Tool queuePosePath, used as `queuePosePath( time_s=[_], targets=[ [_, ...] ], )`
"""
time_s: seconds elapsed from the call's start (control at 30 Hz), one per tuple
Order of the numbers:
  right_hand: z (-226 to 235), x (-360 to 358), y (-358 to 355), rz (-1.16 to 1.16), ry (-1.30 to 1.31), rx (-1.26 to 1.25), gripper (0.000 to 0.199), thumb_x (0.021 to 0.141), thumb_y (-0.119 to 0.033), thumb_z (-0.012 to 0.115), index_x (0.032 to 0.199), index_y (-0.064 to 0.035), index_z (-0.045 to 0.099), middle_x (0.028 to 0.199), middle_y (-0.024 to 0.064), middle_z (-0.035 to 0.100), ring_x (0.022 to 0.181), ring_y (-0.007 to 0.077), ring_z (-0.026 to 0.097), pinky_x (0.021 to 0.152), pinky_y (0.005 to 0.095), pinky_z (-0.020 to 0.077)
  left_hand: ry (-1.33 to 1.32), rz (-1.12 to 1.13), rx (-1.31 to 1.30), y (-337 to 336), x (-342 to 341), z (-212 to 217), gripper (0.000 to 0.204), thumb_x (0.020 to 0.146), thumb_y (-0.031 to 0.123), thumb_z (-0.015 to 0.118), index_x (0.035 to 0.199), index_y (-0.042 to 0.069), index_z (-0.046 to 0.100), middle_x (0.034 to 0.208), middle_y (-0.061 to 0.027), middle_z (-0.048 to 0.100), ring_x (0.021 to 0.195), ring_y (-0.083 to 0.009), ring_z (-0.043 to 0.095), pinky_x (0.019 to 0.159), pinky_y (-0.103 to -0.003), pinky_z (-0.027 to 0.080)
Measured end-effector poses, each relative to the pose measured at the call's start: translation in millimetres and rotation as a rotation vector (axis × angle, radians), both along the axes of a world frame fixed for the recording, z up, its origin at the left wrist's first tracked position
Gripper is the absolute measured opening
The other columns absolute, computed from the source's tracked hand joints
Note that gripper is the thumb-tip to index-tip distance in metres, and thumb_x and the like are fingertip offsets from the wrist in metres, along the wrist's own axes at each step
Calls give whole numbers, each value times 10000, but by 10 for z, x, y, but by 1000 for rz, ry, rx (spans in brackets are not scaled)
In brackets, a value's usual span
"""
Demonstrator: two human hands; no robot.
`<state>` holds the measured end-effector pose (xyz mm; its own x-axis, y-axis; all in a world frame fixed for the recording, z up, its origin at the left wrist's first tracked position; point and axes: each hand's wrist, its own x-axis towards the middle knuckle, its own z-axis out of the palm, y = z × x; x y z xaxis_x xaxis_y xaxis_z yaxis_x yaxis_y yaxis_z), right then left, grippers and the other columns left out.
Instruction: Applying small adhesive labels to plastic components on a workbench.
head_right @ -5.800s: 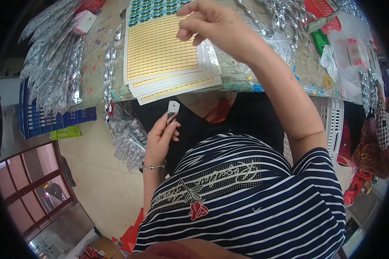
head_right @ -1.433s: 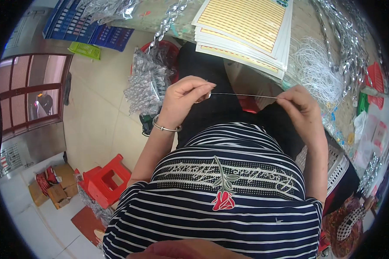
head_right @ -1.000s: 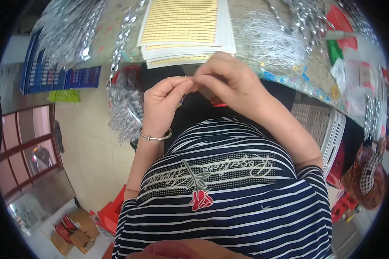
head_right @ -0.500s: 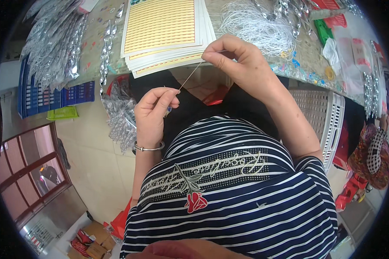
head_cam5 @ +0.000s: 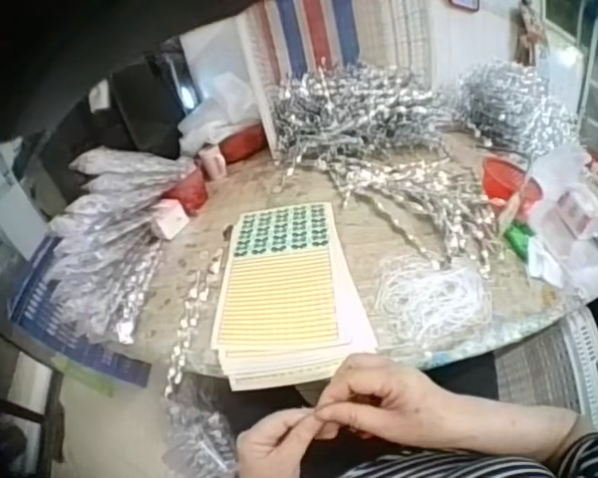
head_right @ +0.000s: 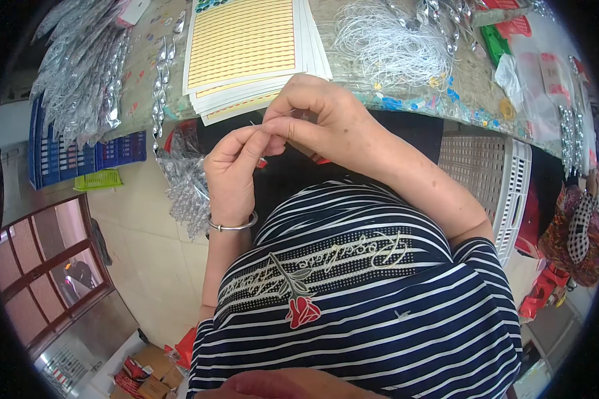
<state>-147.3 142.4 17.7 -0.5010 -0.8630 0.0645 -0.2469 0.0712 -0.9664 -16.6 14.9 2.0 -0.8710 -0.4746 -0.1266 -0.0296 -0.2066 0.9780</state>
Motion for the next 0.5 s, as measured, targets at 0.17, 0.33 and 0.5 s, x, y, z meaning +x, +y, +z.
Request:
queuePosePath(
  time_s=[0.17, 0.33, 0.5],
  targets=[
    [-41, -31, 3, -86, -82, -96, 73, 879, -87, 635, 874, -15, 646, 866, 8, 579, 726, 65, 572, 613, 196, 464, 6, -5, -11, -16, 22, -55, 145, 902, 61, 602, 979, -46, 663, 845, -80, 675, 781, -122, 645, 736, -234, 528],
    [-31, -45, -8, -90, -109, -62, 106, 899, -111, 615, 890, -18, 664, 870, 4, 587, 703, 48, 566, 576, 179, 453, 9, -14, 5, -8, 25, -41, 151, 905, 65, 598, 985, -47, 663, 847, -84, 674, 786, -127, 645, 740, -240, 528],
    [-31, -39, -33, -82, -108, -55, 142, 916, -131, 595, 924, -17, 680, 851, 2, 600, 716, 43, 570, 586, 184, 459, -1, -39, 24, 1, 28, -44, 166, 909, 72, 594, 997, -52, 659, 863, -98, 679, 790, -135, 650, 748, -241, 529]
  ],
)
